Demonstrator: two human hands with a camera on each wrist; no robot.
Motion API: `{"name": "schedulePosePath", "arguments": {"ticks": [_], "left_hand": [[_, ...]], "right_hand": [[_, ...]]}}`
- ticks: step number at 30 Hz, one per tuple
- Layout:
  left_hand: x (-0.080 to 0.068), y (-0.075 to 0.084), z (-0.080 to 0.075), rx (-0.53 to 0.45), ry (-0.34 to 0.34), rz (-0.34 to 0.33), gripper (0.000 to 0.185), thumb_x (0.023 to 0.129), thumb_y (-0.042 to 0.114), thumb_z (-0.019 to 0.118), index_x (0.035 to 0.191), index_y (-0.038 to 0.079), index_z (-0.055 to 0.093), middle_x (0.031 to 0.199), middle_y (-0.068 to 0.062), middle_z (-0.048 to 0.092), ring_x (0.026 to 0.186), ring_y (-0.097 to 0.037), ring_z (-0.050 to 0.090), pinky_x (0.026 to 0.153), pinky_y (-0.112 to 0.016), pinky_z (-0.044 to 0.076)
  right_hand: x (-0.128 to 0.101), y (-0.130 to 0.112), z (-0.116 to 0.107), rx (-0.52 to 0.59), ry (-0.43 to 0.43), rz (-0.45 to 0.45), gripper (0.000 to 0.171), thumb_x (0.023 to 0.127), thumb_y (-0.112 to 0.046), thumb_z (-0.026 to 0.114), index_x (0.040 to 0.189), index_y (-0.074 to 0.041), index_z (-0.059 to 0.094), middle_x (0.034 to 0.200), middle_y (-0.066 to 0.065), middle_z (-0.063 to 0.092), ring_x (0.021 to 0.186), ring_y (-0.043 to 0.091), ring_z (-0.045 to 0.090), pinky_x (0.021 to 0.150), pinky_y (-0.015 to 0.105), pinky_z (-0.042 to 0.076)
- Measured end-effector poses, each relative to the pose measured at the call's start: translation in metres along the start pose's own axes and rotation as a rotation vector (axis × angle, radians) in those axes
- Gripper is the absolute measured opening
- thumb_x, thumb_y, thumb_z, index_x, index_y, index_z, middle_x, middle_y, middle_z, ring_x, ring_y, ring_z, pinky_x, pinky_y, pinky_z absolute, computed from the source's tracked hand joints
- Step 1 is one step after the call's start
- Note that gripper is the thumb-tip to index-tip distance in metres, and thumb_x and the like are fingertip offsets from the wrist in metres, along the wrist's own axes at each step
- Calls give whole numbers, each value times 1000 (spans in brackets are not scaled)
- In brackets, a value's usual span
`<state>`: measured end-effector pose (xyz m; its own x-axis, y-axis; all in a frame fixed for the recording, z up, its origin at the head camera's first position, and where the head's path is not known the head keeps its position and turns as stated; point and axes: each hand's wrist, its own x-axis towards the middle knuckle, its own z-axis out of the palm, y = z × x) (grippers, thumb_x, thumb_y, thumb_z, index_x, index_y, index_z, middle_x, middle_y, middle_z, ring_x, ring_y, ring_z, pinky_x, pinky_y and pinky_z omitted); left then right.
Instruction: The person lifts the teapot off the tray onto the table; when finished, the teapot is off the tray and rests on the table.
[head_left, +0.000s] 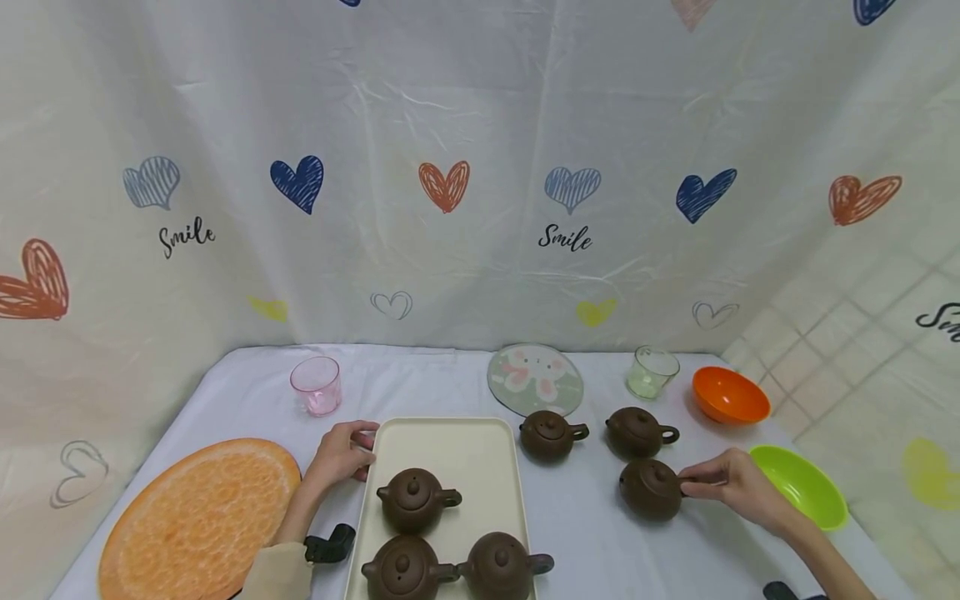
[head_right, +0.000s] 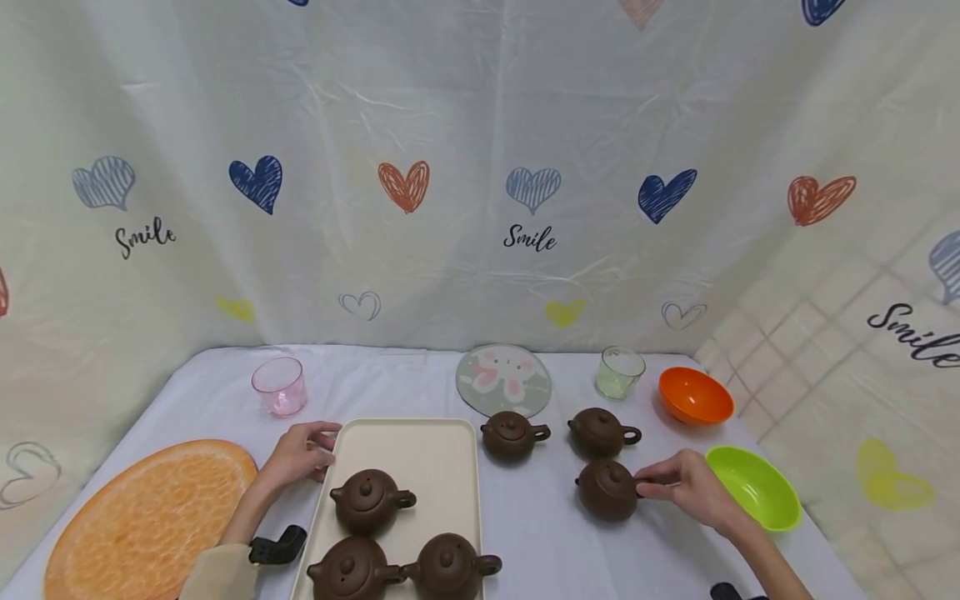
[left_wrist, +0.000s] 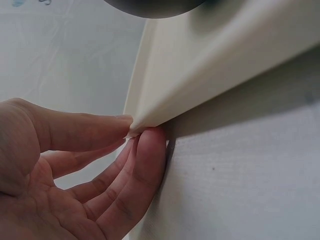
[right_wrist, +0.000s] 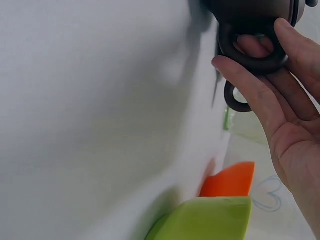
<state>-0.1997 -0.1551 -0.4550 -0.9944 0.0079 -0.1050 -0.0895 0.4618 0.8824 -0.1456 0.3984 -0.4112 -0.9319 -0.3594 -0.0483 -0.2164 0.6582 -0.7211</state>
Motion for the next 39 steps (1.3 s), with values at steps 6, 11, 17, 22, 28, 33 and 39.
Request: {"name": "schedulePosePath", "arguments": {"ticks": [6,11,17,22,28,33,39], "left_hand": [[0,-1,0,1,1,0,49,71,-10,60,120,-8,60,86,-14,63,55,-17,60,48,-34,58],[0,-1,0,4,2,5,49,71,-10,60,120,-8,60,86,-14,63,56,-17,60,48,-33,58],[1,-1,0,-6,7,28,50,68,-11,58,118,-8,60,84,-14,64,55,-18,62,47,-33,58],[1,-1,1,-10,8,24,50,68,-11,58,118,-8,61,83,-13,64,55,-18,62,47,-34,58],[2,-3,1,-4,8,28,49,69,-11,59,118,-7,61,83,-13,64,53,-18,61,47,-33,57],[2,-4,2,-15,7,36,49,69,-12,60,118,-8,60,82,-14,63,53,-18,61,46,-34,57],[2,-3,1,-8,11,32,49,69,-11,60,118,-8,60,83,-14,64,53,-18,61,47,-33,57]], "right_hand": [[-1,3,2,-3,5,13,24,86,-8,68,101,10,71,91,13,73,79,1,66,68,19,55],[0,2,2,-13,17,-12,23,85,-8,69,99,10,71,90,13,74,79,1,66,67,19,56],[-1,1,2,-1,6,30,23,86,-10,69,101,8,71,91,12,74,79,2,67,68,18,55],[0,-1,2,-35,8,33,24,84,-12,70,100,7,72,89,11,74,78,1,67,68,20,56],[2,-7,-1,-70,7,26,28,84,-13,71,102,8,71,91,13,74,77,1,67,68,21,58],[6,-25,-5,-76,50,-32,31,85,-11,70,107,10,67,96,17,72,81,-1,67,69,17,57],[24,-59,7,-67,133,-39,30,84,-15,72,107,3,70,99,14,72,85,1,67,72,21,58]]}}
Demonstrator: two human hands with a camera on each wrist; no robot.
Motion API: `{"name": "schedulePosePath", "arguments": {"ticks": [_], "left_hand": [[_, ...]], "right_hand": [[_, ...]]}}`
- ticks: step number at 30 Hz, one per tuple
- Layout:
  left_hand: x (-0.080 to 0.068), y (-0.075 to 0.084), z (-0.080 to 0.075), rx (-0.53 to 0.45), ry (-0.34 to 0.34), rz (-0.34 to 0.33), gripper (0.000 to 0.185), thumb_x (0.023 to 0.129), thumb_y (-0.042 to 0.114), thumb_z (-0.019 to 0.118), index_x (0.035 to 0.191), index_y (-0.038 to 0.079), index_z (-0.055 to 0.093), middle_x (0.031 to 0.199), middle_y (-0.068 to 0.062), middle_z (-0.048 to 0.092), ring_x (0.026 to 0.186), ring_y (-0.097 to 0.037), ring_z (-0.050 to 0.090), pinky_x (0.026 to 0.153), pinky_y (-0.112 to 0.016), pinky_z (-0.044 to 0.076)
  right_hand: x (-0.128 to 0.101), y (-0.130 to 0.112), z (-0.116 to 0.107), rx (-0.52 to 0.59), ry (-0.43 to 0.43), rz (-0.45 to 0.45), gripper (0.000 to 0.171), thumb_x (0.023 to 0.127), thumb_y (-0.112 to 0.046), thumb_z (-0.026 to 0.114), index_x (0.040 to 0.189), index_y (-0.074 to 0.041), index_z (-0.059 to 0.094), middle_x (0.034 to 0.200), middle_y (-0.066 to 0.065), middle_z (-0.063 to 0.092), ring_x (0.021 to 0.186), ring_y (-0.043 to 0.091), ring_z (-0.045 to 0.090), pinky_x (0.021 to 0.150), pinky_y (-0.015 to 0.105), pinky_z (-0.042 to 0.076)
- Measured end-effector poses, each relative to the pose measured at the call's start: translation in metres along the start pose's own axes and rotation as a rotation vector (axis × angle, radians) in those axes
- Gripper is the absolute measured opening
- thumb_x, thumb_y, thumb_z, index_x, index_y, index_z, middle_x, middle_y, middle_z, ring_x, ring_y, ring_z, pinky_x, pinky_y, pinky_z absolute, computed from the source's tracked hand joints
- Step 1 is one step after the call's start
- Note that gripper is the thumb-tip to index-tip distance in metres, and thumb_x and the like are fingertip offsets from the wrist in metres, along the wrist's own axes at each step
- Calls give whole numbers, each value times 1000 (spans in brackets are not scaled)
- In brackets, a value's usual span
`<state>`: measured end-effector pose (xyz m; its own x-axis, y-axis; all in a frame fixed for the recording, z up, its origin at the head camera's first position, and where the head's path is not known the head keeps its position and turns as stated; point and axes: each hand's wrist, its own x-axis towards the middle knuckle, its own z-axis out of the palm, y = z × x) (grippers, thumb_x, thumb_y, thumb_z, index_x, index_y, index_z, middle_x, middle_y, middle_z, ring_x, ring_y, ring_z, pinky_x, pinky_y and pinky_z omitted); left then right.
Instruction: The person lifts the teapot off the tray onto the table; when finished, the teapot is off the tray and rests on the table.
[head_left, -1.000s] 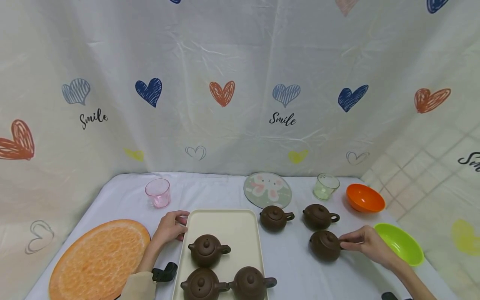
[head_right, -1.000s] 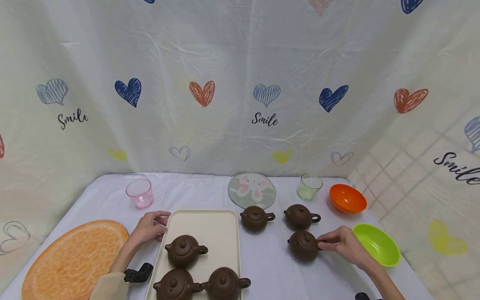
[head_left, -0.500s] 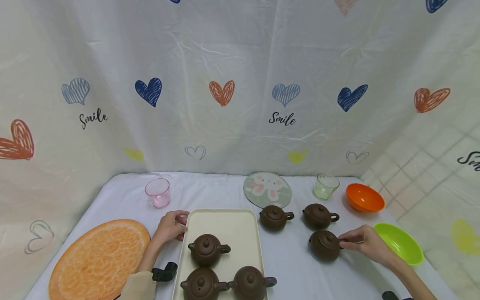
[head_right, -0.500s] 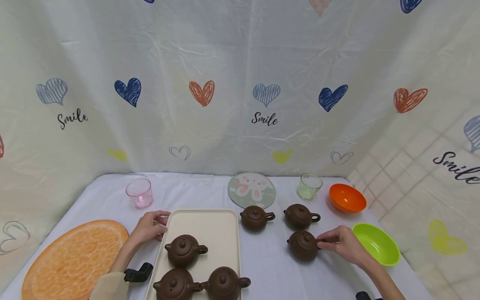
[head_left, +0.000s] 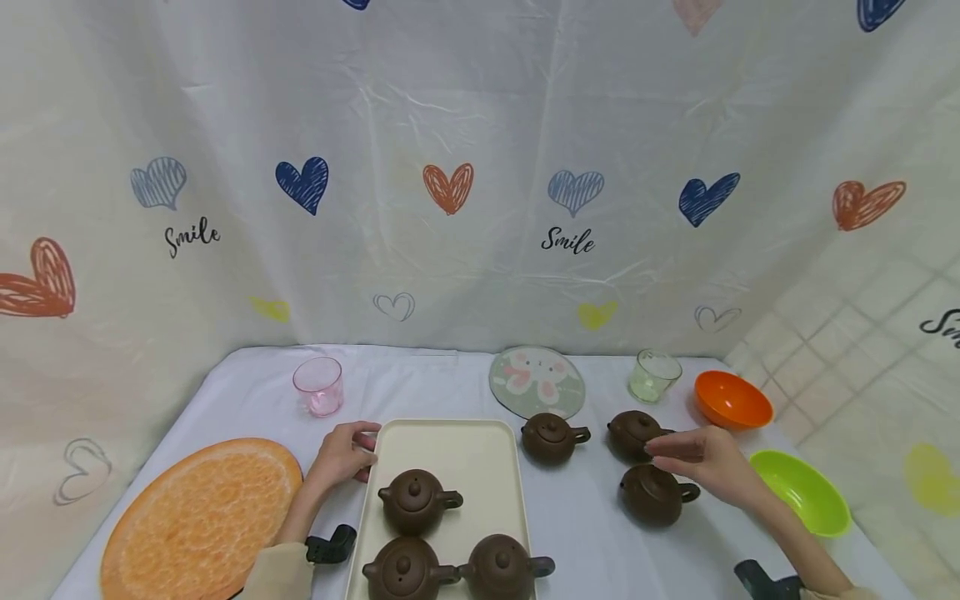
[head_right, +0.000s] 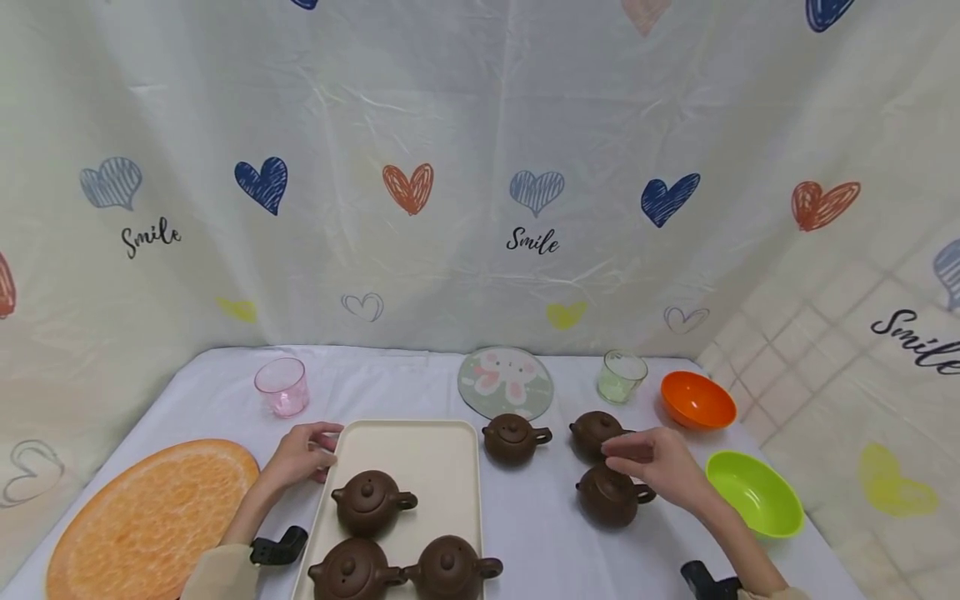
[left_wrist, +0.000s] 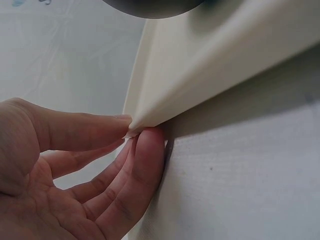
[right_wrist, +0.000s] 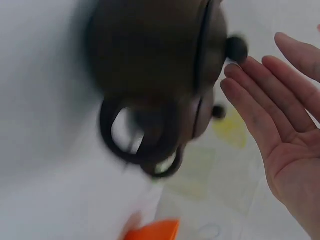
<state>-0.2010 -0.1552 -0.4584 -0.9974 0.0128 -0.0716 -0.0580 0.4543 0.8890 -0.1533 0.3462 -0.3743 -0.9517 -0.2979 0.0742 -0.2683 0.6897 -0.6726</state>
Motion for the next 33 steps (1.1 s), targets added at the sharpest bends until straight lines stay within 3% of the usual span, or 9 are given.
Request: {"name": "schedulePosePath", "arguments": {"ticks": [5,15,23,33], "left_hand": [[-1,1,1,-1,2,-6,49,69,-11,60,118,-8,60,83,-14,64,53,-18,61,46,-33,57],[-3,3,1,-19,-1,-10,49,70,-11,60,118,-8,60,83,-14,63,53,-18,60,47,-34,57],[-2,2,1,-11,-5,-9,49,70,-11,60,118,-8,60,82,-12,63,53,-18,61,47,-34,57],[-3,2,0,-4,0,-9,49,70,-11,60,119,-8,60,83,-13,62,52,-17,60,47,-33,57]], "right_hand": [[20,-29,21,78,-47,-14,31,86,-19,71,109,1,70,101,12,72,88,8,69,75,23,59],[57,-86,89,227,-208,-207,26,86,-14,70,106,3,71,101,13,72,89,13,70,76,22,58],[77,-115,137,223,-289,-263,25,83,-10,73,103,5,71,97,14,72,89,17,70,75,20,58],[87,-134,166,197,-389,-304,20,81,-6,74,98,6,72,95,15,73,84,9,70,73,14,56]]}}
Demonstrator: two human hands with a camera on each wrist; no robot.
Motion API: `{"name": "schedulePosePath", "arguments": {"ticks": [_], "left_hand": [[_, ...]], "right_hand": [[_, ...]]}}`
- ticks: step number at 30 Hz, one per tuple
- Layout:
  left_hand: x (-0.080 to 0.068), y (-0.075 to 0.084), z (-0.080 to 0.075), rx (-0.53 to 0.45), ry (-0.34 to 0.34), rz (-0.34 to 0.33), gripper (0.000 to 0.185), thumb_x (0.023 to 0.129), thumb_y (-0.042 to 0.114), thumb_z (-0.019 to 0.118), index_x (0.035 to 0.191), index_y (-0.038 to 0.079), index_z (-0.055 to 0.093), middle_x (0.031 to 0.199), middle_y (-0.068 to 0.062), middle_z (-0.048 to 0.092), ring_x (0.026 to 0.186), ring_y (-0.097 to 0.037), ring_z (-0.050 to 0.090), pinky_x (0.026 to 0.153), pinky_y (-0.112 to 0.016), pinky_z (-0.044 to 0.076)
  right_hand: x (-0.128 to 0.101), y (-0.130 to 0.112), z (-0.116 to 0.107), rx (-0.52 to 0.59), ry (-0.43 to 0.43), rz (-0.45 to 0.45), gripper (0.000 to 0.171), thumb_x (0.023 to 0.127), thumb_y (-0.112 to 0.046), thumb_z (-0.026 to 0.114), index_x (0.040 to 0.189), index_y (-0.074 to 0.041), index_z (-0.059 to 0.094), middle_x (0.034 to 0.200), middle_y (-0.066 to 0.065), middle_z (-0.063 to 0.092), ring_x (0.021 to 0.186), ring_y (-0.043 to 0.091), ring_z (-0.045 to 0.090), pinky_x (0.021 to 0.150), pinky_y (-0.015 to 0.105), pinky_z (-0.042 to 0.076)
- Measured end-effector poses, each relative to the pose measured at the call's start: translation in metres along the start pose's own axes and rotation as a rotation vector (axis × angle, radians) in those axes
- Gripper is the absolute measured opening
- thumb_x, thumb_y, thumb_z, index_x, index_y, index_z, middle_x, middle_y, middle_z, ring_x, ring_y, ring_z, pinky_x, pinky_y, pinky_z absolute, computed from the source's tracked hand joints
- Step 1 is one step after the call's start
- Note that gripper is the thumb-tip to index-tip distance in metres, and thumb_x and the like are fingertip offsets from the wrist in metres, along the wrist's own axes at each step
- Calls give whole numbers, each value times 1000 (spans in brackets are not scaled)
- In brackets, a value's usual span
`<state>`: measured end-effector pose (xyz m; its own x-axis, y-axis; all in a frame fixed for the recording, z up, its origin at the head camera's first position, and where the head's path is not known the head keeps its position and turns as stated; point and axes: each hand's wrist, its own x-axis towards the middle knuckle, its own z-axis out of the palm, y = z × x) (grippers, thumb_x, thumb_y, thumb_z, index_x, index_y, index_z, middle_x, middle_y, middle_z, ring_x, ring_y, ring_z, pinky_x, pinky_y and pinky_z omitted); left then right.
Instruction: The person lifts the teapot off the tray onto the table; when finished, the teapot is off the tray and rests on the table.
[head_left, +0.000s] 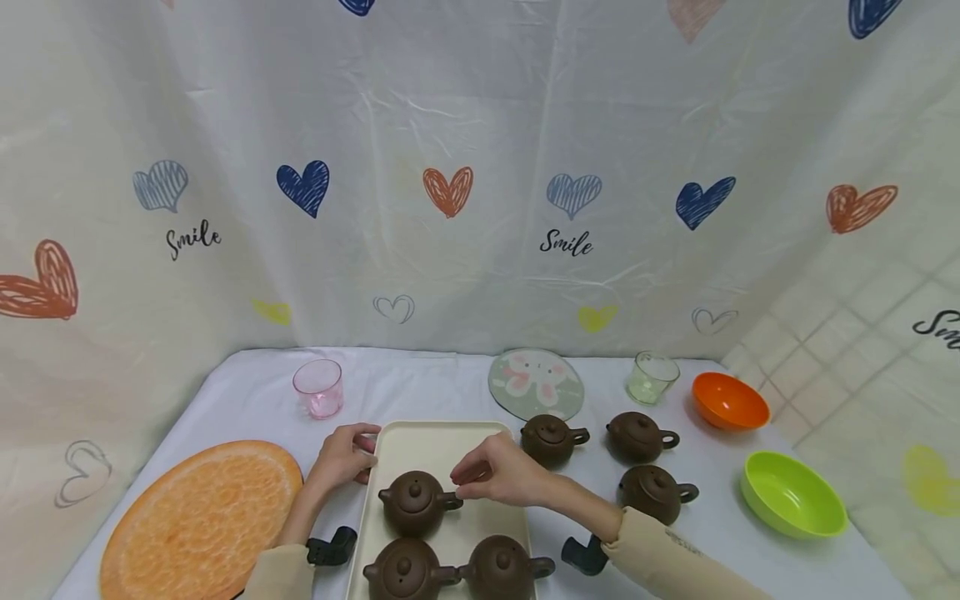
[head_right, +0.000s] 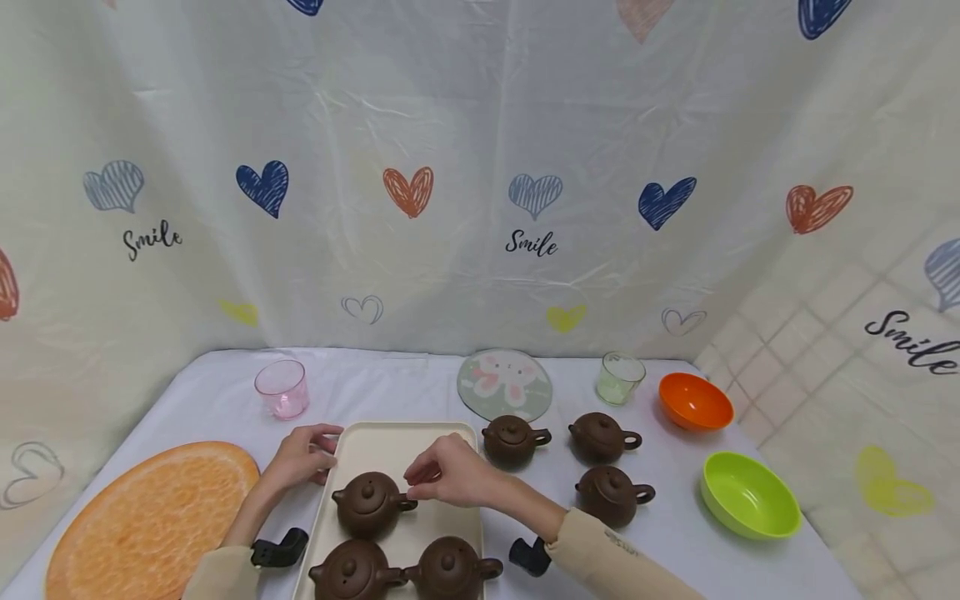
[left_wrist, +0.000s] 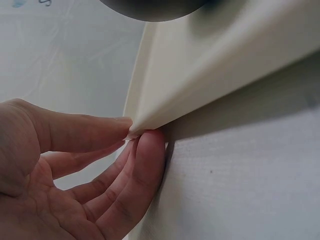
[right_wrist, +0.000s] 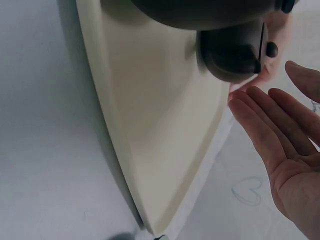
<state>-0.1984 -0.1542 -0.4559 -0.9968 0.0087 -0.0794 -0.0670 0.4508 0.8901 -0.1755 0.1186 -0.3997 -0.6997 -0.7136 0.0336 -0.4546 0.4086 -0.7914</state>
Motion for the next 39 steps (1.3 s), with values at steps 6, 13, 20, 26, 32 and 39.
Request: {"name": "schedulePosePath", "arguments": {"ticks": [6,13,20,26,32,39], "left_hand": [[1,2,-1,-2,-5,-5,49,70,-11,60,119,-8,60,84,-14,62,52,-17,60,47,-34,58],[1,1,-1,4,-2,-14,49,70,-10,60,119,-7,60,85,-14,62,53,-18,61,47,-34,58],[0,1,0,4,1,-13,49,70,-11,60,119,-8,60,84,-14,62,52,-18,60,47,-34,57],[0,1,0,7,4,-8,49,70,-11,60,119,-7,61,83,-13,62,50,-17,59,47,-33,57],[0,0,0,3,1,-12,49,70,-11,60,119,-7,61,83,-13,62,50,-17,60,46,-34,57],[0,-2,1,10,4,-17,49,71,-10,60,119,-7,61,83,-13,62,50,-17,59,47,-34,57]], "right_hand": [[5,0,8,-60,-27,-29,14,80,-5,74,93,2,74,86,6,74,76,0,67,68,12,55],[9,-2,12,-139,-37,-21,13,80,-4,75,92,0,75,83,4,74,72,-4,65,64,9,53],[14,0,13,-198,-69,-20,10,78,-4,76,88,-2,75,80,3,74,69,-7,63,62,8,51],[18,2,15,-217,-61,-31,9,76,-8,79,84,-3,75,76,1,73,65,-10,61,60,7,51],[18,2,16,-215,-43,-29,11,76,-10,80,82,-3,75,74,1,73,63,-10,61,58,8,51],[17,2,16,-241,-33,-32,8,78,-7,77,84,-2,76,77,2,74,66,-8,62,60,6,50]]}}
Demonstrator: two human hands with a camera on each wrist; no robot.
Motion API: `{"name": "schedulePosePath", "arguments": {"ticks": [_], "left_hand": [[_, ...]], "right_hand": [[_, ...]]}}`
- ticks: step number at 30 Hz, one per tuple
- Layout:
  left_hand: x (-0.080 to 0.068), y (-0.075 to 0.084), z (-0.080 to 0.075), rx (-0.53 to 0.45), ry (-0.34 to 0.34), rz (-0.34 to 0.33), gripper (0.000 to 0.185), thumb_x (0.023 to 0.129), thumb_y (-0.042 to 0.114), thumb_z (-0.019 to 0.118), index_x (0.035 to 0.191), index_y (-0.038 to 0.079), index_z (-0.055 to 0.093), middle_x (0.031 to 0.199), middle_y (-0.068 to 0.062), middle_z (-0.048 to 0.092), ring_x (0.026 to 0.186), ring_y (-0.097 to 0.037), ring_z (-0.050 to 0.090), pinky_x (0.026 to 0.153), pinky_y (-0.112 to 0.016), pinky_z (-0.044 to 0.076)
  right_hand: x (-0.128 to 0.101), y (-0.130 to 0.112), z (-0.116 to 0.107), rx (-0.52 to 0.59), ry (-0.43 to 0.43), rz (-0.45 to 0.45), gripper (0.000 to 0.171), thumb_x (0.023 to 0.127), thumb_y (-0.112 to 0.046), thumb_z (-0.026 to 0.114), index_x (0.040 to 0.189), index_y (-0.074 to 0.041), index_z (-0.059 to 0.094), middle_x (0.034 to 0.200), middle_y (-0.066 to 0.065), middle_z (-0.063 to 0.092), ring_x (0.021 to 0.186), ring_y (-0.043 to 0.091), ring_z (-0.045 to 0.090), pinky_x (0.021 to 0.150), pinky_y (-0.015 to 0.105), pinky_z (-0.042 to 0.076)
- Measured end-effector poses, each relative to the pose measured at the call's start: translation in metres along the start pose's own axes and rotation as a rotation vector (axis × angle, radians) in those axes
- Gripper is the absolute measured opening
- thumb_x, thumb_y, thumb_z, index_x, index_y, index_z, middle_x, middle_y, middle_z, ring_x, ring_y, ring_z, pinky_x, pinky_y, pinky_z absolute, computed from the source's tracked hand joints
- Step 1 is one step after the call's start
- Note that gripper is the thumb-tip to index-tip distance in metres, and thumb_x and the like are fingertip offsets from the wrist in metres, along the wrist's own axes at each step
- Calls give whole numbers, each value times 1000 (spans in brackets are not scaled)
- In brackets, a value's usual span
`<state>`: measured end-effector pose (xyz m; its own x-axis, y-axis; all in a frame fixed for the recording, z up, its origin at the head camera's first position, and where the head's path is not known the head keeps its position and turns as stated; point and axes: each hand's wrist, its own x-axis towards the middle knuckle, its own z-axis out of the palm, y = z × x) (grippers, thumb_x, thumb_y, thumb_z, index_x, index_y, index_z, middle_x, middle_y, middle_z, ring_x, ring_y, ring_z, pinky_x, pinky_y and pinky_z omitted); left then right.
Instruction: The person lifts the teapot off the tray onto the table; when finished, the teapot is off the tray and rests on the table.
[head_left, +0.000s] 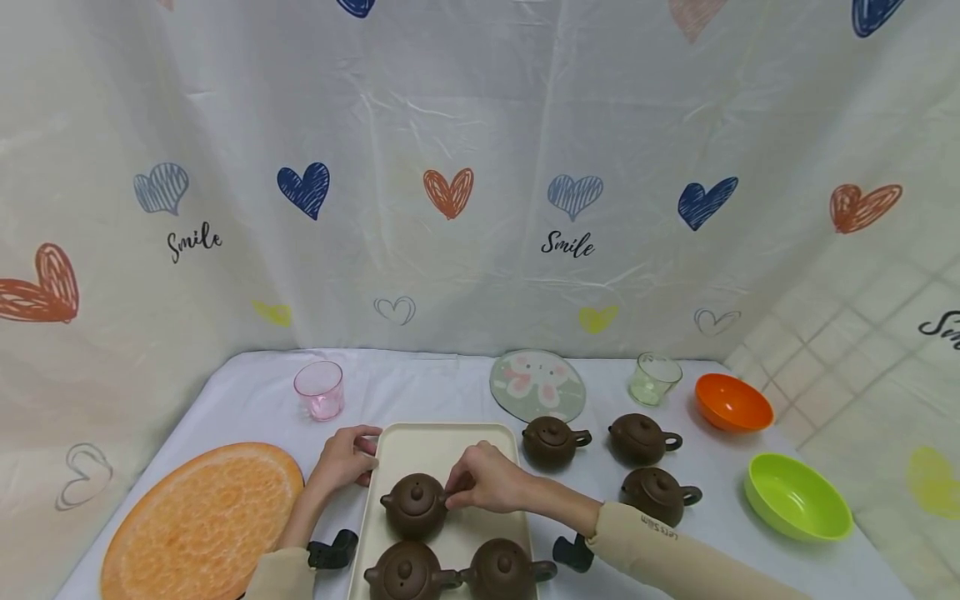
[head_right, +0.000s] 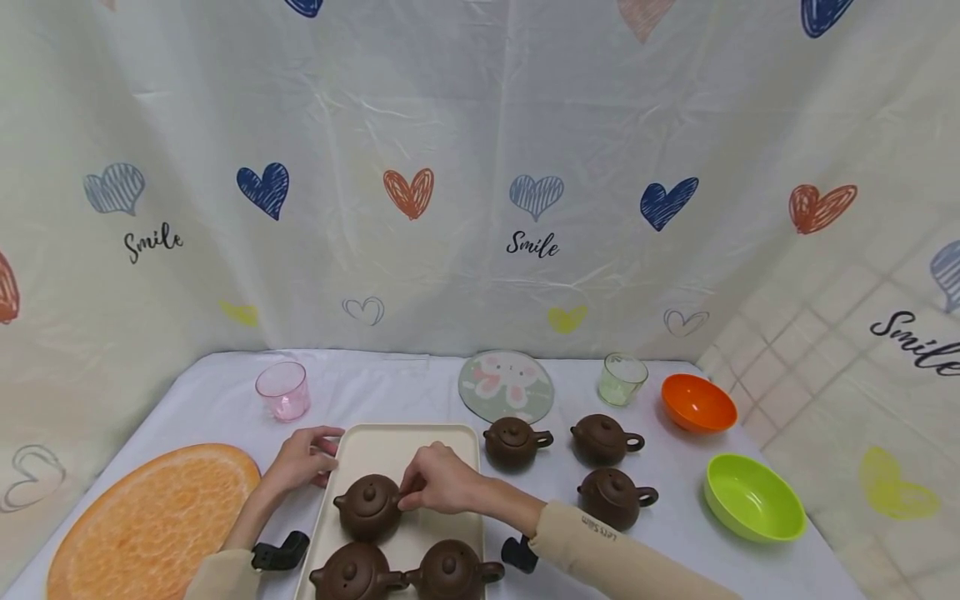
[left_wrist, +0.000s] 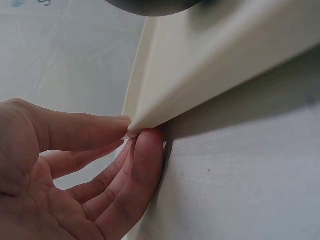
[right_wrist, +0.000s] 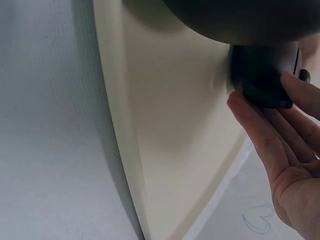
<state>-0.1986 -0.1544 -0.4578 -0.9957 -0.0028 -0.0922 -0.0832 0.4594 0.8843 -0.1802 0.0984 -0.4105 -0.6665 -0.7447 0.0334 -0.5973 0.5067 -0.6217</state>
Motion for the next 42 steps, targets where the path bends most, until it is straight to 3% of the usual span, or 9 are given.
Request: {"name": "schedulePosePath", "arguments": {"ticks": [7,17,23,28,37,42], "left_hand": [[0,0,1,-9,2,11,49,70,-10,59,118,-7,61,83,-13,62,50,-18,59,46,-33,57],[-1,0,0,2,10,13,48,70,-10,60,118,-7,61,82,-12,62,49,-17,59,46,-33,57],[-1,-1,1,-9,-3,20,48,70,-11,60,118,-7,61,81,-12,62,48,-17,59,46,-33,57],[0,1,0,-7,7,18,48,70,-11,59,118,-7,61,81,-11,62,49,-17,58,46,-33,57],[-1,2,-1,4,8,14,48,71,-10,60,118,-7,61,81,-11,62,49,-17,58,46,-33,57],[-1,1,0,17,7,7,47,71,-9,61,119,-7,60,82,-11,62,48,-17,58,46,-33,57]], "right_hand": [[-8,4,-4,-59,42,-9,7,79,-6,76,84,-3,77,78,2,74,69,-5,64,61,5,49],[-45,23,-29,35,152,0,7,79,-6,75,85,-3,77,81,3,74,72,-1,65,61,14,53],[-83,44,-49,59,202,75,10,79,-6,75,87,0,76,80,4,74,64,-3,55,54,17,51],[-109,59,-60,30,239,97,9,78,-4,75,86,1,76,81,6,74,66,-3,57,55,19,52],[-131,70,-69,29,267,212,10,78,-4,74,86,0,76,79,2,74,71,-2,61,59,18,53],[-137,73,-66,33,262,230,11,77,-5,75,87,0,76,80,3,74,73,-1,63,61,18,53]]}}
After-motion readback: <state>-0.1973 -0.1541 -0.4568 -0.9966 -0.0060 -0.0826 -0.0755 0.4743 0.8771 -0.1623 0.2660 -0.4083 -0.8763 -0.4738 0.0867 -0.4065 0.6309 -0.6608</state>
